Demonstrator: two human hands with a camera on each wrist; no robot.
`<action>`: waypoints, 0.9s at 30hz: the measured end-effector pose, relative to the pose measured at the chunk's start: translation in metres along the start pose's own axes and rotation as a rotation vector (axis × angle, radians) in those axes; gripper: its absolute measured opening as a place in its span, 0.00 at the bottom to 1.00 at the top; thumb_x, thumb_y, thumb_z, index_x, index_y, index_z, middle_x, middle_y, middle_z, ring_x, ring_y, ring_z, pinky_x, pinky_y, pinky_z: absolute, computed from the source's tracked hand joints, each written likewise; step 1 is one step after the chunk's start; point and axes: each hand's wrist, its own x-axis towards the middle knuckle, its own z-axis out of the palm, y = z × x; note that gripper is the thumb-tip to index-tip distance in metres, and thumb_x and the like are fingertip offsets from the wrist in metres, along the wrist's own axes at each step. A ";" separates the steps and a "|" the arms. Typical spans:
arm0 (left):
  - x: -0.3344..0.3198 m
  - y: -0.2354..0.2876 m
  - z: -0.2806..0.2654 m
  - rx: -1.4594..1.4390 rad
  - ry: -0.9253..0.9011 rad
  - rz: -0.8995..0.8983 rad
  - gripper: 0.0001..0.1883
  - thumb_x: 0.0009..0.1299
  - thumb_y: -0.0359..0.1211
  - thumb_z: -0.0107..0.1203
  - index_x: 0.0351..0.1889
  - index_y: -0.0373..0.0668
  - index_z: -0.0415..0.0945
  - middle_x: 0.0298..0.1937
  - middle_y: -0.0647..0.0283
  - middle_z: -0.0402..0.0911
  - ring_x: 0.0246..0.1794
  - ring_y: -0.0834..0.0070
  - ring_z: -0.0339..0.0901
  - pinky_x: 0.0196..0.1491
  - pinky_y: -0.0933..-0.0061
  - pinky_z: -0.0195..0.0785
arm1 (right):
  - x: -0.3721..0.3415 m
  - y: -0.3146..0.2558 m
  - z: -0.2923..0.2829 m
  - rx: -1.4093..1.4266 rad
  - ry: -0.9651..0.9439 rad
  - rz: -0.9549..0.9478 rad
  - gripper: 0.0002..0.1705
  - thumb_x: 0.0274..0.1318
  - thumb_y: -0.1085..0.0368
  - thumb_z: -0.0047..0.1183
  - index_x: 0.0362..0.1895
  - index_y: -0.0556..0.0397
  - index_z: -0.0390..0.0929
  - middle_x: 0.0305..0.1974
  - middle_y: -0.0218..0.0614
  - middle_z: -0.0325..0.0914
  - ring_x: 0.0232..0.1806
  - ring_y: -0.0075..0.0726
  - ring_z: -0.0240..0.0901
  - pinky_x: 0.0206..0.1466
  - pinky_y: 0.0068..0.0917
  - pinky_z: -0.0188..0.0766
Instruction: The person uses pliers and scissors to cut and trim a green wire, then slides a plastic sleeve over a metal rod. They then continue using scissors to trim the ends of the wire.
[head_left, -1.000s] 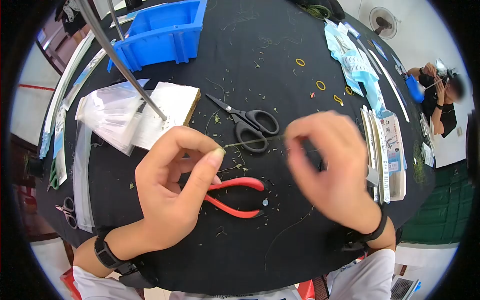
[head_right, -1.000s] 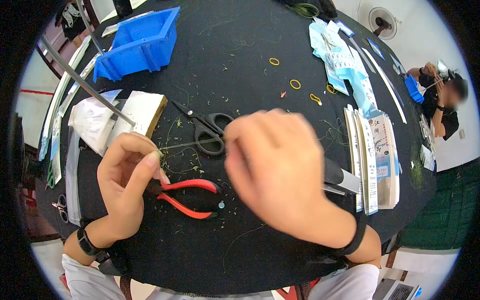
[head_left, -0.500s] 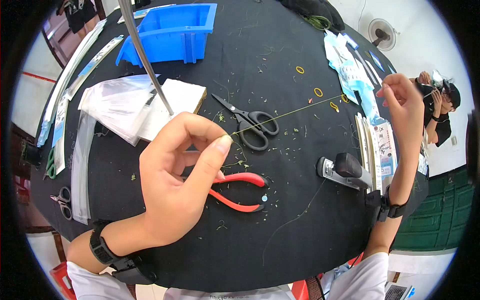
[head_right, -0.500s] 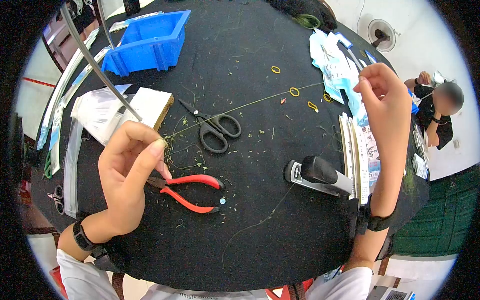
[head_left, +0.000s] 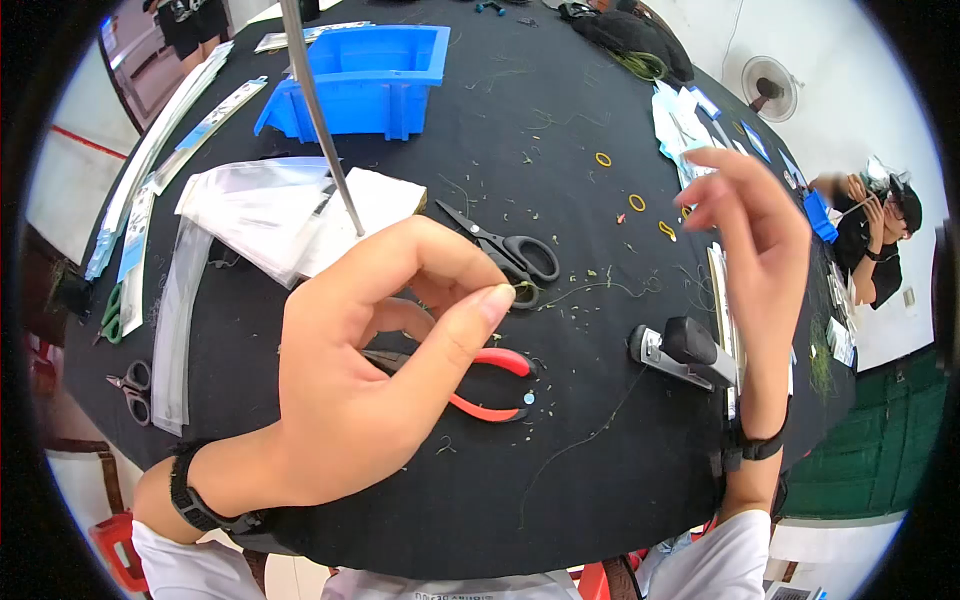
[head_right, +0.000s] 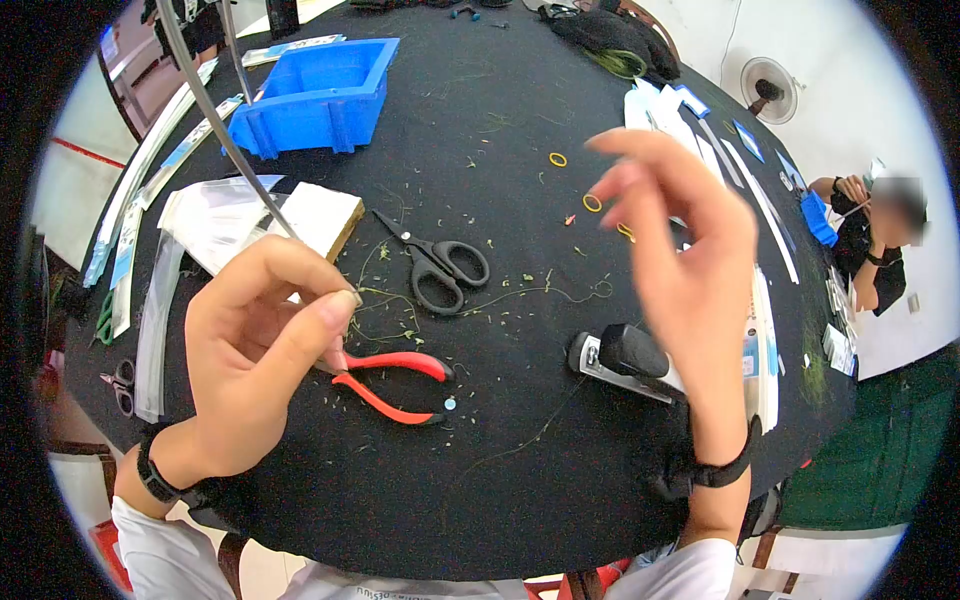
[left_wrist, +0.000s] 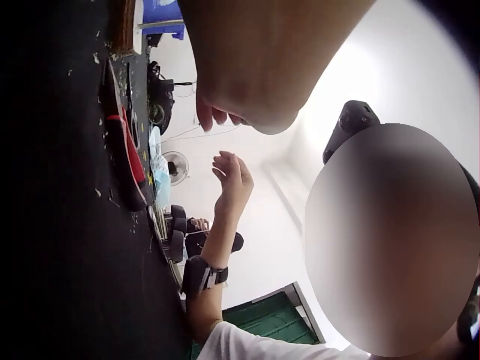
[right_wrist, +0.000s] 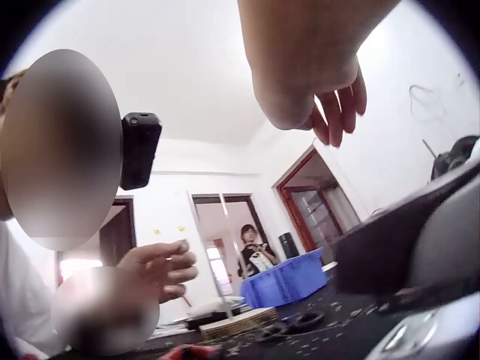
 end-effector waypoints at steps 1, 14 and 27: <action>0.000 0.001 -0.001 0.020 -0.003 -0.007 0.03 0.68 0.24 0.52 0.36 0.33 0.73 0.31 0.64 0.74 0.26 0.85 0.71 0.29 0.83 0.68 | -0.006 -0.008 0.004 0.096 -0.086 0.051 0.11 0.62 0.67 0.49 0.32 0.61 0.79 0.24 0.30 0.77 0.28 0.17 0.71 0.33 0.17 0.66; 0.000 -0.004 -0.038 0.179 0.038 -0.186 0.05 0.68 0.28 0.56 0.35 0.35 0.76 0.31 0.67 0.77 0.29 0.86 0.72 0.30 0.84 0.67 | -0.052 -0.044 0.057 -0.197 -0.769 -0.219 0.13 0.48 0.61 0.62 0.34 0.54 0.74 0.36 0.36 0.70 0.41 0.45 0.71 0.32 0.37 0.71; -0.008 -0.023 -0.042 0.108 -0.043 -0.267 0.05 0.67 0.28 0.56 0.35 0.34 0.76 0.31 0.65 0.78 0.28 0.85 0.73 0.31 0.84 0.69 | -0.032 -0.002 0.072 -0.424 -0.473 0.038 0.11 0.46 0.65 0.61 0.31 0.59 0.77 0.30 0.44 0.76 0.34 0.50 0.76 0.36 0.40 0.71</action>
